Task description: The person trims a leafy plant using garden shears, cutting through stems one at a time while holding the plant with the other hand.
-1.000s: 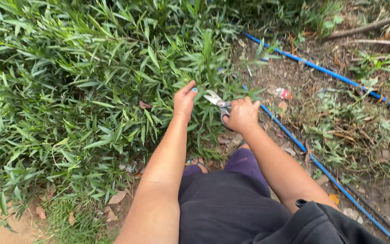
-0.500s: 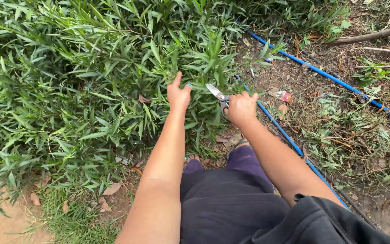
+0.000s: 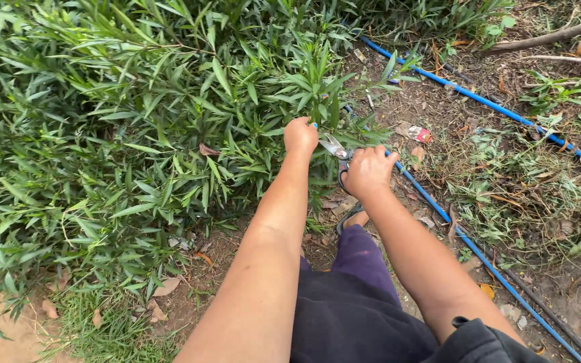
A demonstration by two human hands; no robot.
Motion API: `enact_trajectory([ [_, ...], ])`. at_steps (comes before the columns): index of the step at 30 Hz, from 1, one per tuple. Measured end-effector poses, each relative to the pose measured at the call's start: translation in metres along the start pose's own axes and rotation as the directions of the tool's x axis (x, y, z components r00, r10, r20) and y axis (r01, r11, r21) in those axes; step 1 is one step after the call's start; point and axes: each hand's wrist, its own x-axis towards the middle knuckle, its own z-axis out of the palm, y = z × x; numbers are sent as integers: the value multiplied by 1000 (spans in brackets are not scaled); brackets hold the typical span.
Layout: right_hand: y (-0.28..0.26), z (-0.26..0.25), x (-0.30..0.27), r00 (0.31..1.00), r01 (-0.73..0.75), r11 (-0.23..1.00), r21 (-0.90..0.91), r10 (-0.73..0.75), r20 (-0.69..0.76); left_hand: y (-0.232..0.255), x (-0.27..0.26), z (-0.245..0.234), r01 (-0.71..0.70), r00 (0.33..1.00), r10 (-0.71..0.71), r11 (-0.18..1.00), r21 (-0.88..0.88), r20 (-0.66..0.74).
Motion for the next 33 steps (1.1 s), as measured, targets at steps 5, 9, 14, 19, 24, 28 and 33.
enact_trajectory([
  [5, -9, 15, 24, 1000, -8, 1000, -20, 8, 26, 3, -11, -5, -4, 1000, 5, 999, -36, 10],
  [9, -16, 43, 44, 999, 39, 999, -35, -38, 17, -2, -18, -8, -83, 996, 85, 994, -73, 18],
  [14, -12, 51, 46, 995, 84, 996, -2, -83, 58, -12, -17, -15, -31, 1000, 30, 994, -106, -5],
  [19, 9, 26, 21, 995, 44, 992, 116, -54, 87, -16, -20, -30, 28, 999, -29, 999, -43, -31],
  [24, 35, 14, -4, 992, -5, 995, 101, -8, 126, 21, -46, -40, -43, 989, 10, 973, 225, 146],
  [28, 49, 13, -5, 989, -62, 997, 45, 56, 138, 42, -58, -16, -242, 958, 188, 937, 253, 217],
  [33, 47, 28, 10, 991, -62, 998, 31, 57, 121, 30, -42, 23, -266, 959, 233, 936, 230, 158],
])
